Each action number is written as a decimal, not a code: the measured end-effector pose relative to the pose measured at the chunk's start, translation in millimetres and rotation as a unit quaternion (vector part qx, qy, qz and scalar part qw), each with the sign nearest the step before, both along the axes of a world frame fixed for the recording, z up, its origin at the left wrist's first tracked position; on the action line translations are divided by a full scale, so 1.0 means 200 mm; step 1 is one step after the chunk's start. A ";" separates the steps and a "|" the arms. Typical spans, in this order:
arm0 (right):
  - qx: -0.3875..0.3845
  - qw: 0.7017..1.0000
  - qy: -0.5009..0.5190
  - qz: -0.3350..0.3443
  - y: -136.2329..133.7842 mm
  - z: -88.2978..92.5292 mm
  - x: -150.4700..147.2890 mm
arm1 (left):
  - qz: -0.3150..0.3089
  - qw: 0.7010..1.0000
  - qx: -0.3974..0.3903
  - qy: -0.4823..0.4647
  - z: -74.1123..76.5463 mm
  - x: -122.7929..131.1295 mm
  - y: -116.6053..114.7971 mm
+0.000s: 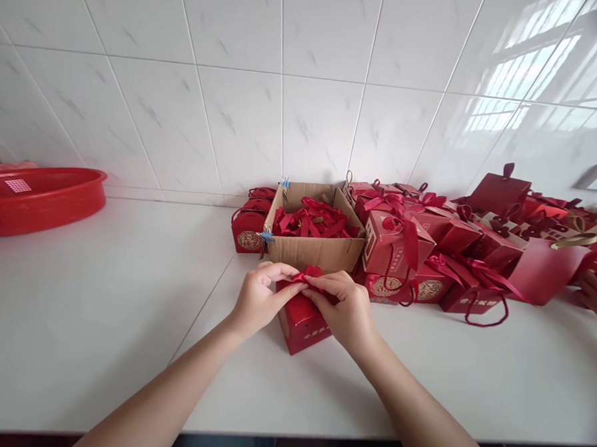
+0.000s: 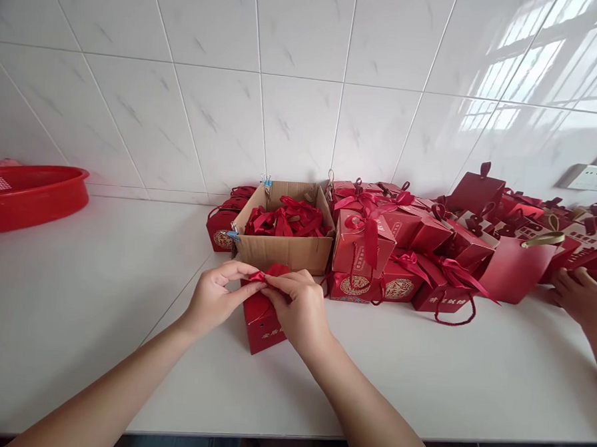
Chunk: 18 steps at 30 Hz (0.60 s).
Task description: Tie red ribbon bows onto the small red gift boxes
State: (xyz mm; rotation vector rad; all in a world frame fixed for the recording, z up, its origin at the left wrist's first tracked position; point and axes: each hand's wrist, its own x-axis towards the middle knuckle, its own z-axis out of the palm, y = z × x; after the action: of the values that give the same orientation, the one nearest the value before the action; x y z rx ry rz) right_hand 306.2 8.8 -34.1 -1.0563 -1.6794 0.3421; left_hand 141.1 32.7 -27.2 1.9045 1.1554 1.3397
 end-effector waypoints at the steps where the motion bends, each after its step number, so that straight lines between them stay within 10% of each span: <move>1: 0.015 1.000 -0.004 -0.009 0.01 -0.01 0.00 | 0.008 1.000 0.007 0.003 0.00 0.00 0.00; 18: 0.097 0.988 -0.068 -0.094 0.02 -0.04 0.00 | -0.015 0.995 0.083 0.045 0.01 0.02 -0.02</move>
State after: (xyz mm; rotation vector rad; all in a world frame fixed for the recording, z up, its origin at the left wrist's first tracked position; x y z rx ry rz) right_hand 305.5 13.6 -42.5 -1.1017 -1.6796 -0.0163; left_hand 144.3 28.2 -26.1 2.1118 1.0825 1.3848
